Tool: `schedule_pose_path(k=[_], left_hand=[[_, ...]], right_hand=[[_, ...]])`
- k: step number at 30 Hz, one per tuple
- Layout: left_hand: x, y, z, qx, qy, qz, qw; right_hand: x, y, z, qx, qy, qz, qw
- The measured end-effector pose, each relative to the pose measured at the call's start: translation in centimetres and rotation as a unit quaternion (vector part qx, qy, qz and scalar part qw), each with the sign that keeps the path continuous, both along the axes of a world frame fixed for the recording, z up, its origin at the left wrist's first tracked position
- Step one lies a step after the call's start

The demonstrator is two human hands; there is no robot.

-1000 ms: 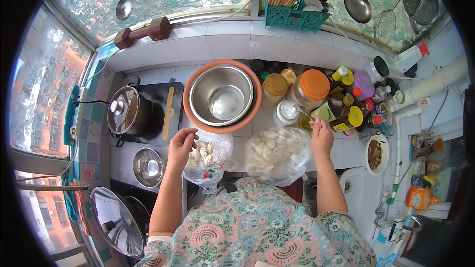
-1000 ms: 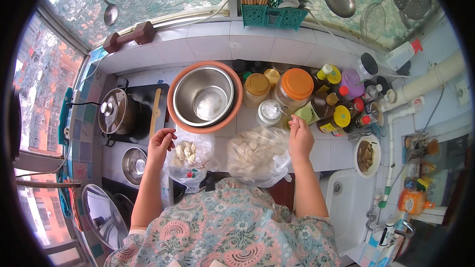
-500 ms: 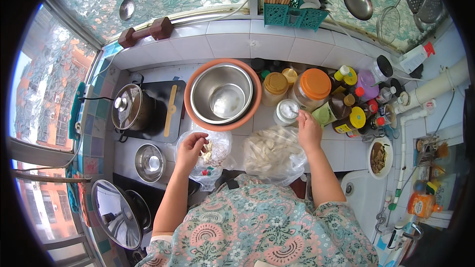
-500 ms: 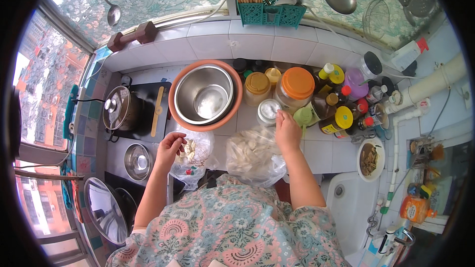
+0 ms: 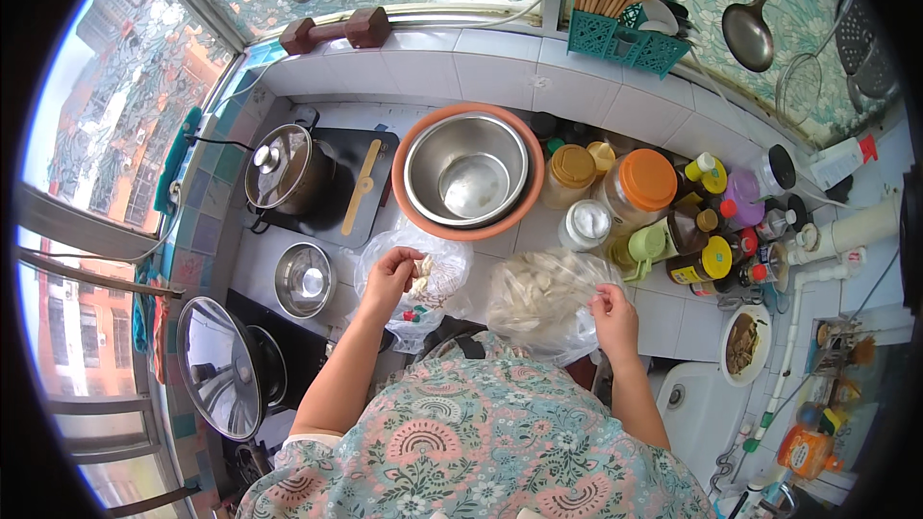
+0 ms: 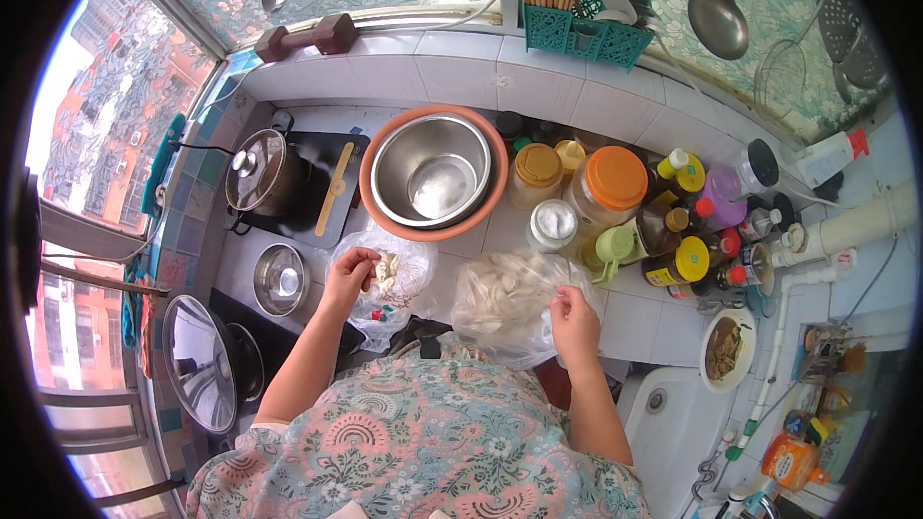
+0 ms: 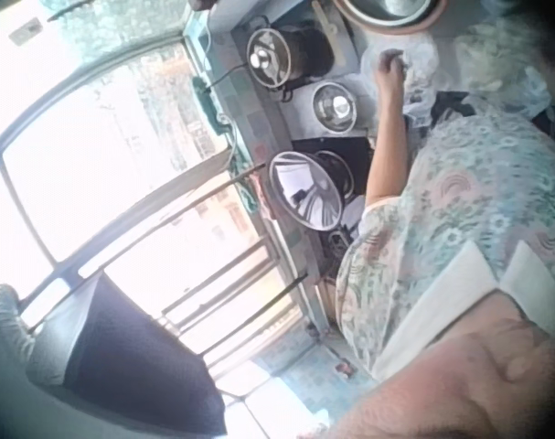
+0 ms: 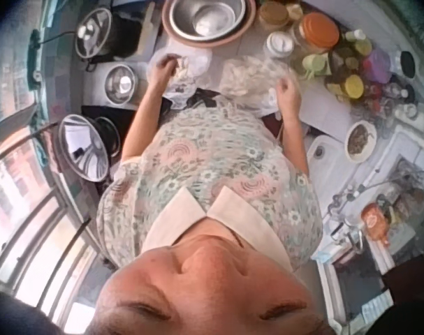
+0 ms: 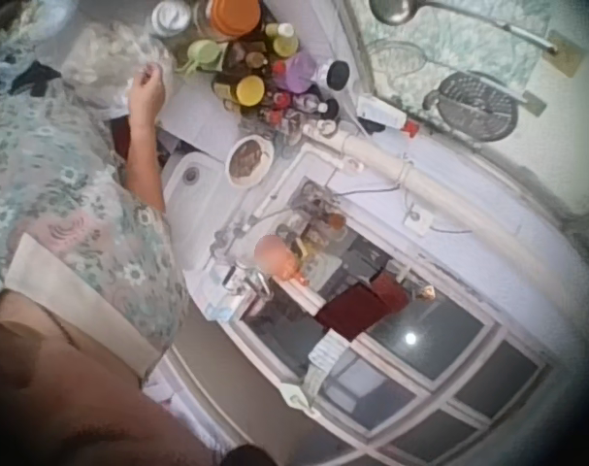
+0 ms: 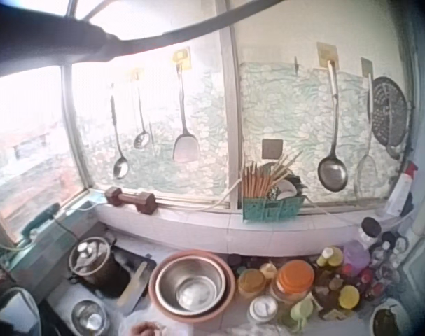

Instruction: The person retrieves a plastic bag of dumplings from the refrigerator and places it on the kitchen counter. They then wash their hands at the sink, fill a metal bowl with water, and proceed to chop an onion on a wooden cutting board using a cleaver.

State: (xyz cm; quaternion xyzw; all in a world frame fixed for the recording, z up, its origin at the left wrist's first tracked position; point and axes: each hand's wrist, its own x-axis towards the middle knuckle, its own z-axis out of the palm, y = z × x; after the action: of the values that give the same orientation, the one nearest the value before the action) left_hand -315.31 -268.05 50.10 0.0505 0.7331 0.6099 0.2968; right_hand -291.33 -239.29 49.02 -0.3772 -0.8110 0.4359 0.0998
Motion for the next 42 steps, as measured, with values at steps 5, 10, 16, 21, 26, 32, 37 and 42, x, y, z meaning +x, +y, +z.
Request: schedule_pose_path(k=[5,10,16,21,26,32,37,42], left_hand=[[0.6,-2.1,-1.0,0.015,-0.020,0.088,0.996],[1.9,-5.9,-3.4,-0.176,0.097,0.071,0.977],[6.8,-7.8,-8.4,-0.379,0.217,0.128,0.890],[7.5,-8.2,-11.6,-0.340,0.065,0.275,0.897],[6.9,-9.2,-12.4,-0.176,-0.111,0.309,0.928],[5.6,-10.8,-12.2,-0.015,-0.233,0.297,0.926],[3.3,-11.3,-9.4,-0.025,-0.247,0.241,0.938],[1.4,-11.8,-9.6,0.059,-0.240,0.196,0.949]], right_hand=[[-0.1,0.3,-0.2,-0.088,-0.040,0.089,0.991],[-1.7,-0.5,0.0,-0.104,-0.045,0.190,0.975],[-5.1,-3.0,0.3,-0.130,-0.023,0.287,0.949],[-7.9,-5.3,-1.7,-0.254,-0.010,0.340,0.905],[-11.0,-9.2,-3.9,-0.430,-0.073,0.235,0.869],[-14.8,-14.5,-3.8,-0.431,-0.088,0.134,0.888],[-17.9,-16.0,-11.3,-0.361,0.005,0.083,0.929],[-20.1,-16.2,-11.6,-0.525,-0.024,-0.029,0.850]])
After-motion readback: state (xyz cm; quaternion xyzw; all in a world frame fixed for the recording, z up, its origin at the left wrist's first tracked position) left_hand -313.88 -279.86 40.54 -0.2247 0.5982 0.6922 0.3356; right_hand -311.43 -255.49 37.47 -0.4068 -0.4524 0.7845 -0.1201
